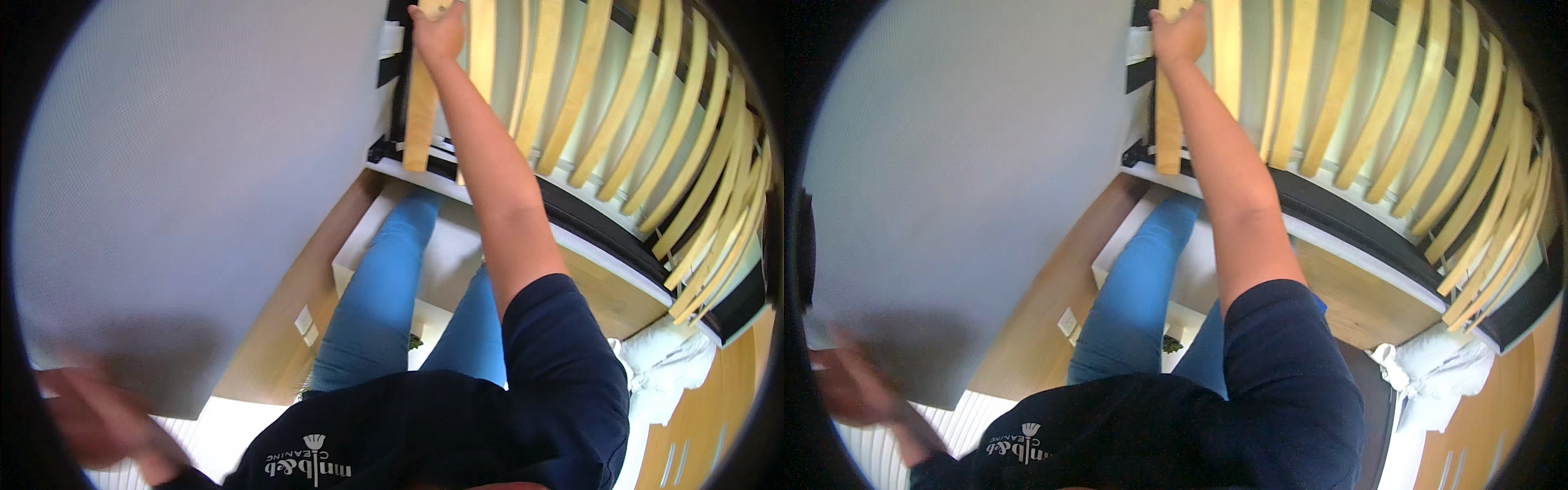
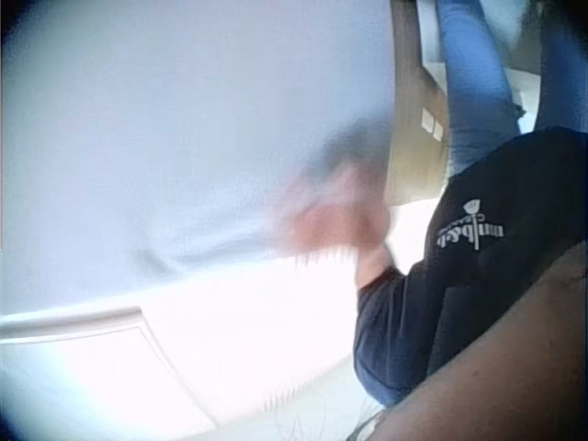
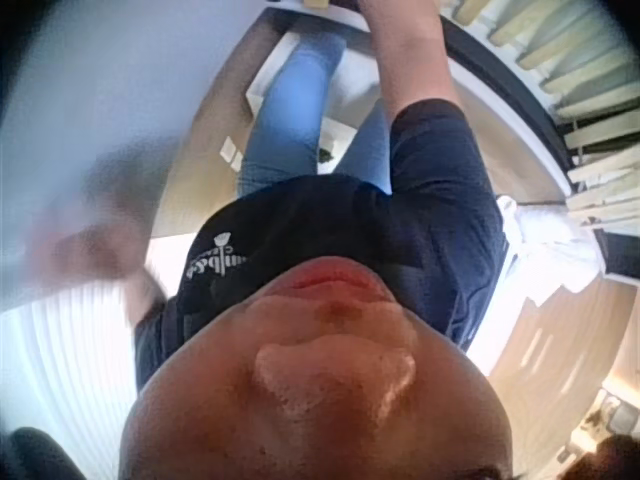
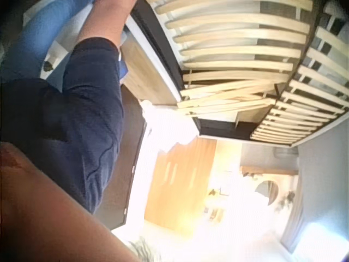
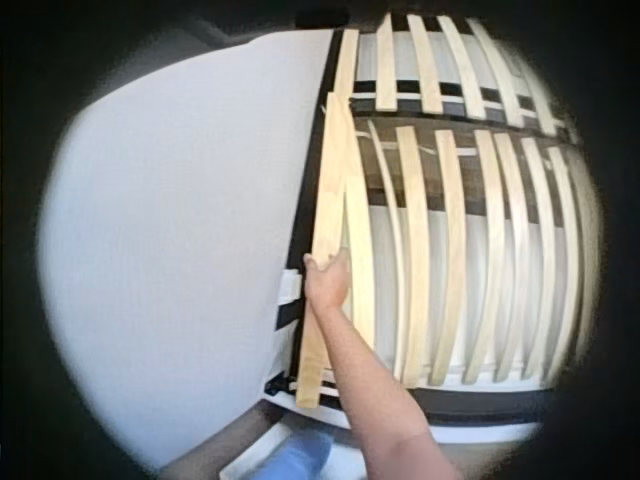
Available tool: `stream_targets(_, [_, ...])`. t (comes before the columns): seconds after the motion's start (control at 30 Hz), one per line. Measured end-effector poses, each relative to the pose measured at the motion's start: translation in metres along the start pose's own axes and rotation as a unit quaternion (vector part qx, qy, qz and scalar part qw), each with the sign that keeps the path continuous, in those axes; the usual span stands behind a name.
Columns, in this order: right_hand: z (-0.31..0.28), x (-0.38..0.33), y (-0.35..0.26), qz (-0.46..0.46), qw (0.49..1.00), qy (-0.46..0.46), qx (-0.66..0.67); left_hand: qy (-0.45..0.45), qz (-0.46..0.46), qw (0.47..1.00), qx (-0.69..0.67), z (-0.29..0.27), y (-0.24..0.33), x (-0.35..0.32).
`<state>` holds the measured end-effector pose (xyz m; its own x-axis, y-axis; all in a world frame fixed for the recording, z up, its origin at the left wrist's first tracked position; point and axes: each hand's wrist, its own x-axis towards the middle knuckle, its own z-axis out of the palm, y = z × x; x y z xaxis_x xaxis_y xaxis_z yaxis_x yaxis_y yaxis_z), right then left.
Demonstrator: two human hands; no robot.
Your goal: The person places and adjusts wooden slats onto the bed frame, aligning them one by one to form the support structure. The person handles the slats by hand, positioning them between the frame rails.
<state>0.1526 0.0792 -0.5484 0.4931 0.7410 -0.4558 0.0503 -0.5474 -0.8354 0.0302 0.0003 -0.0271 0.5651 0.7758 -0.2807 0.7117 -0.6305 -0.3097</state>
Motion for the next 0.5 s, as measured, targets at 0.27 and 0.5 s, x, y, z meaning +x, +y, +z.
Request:
stream_targets(0.27, [-0.111,0.010,-0.039,-0.082,0.985,-0.136,0.073,-0.054,-0.259,0.797,-0.543,0.275,0.255,0.019])
stream_targets(0.5, [-0.220,0.034,-0.079,0.017,0.992,-0.106,0.065,-0.068,-0.222,0.415,-0.879,0.254,0.361,0.093])
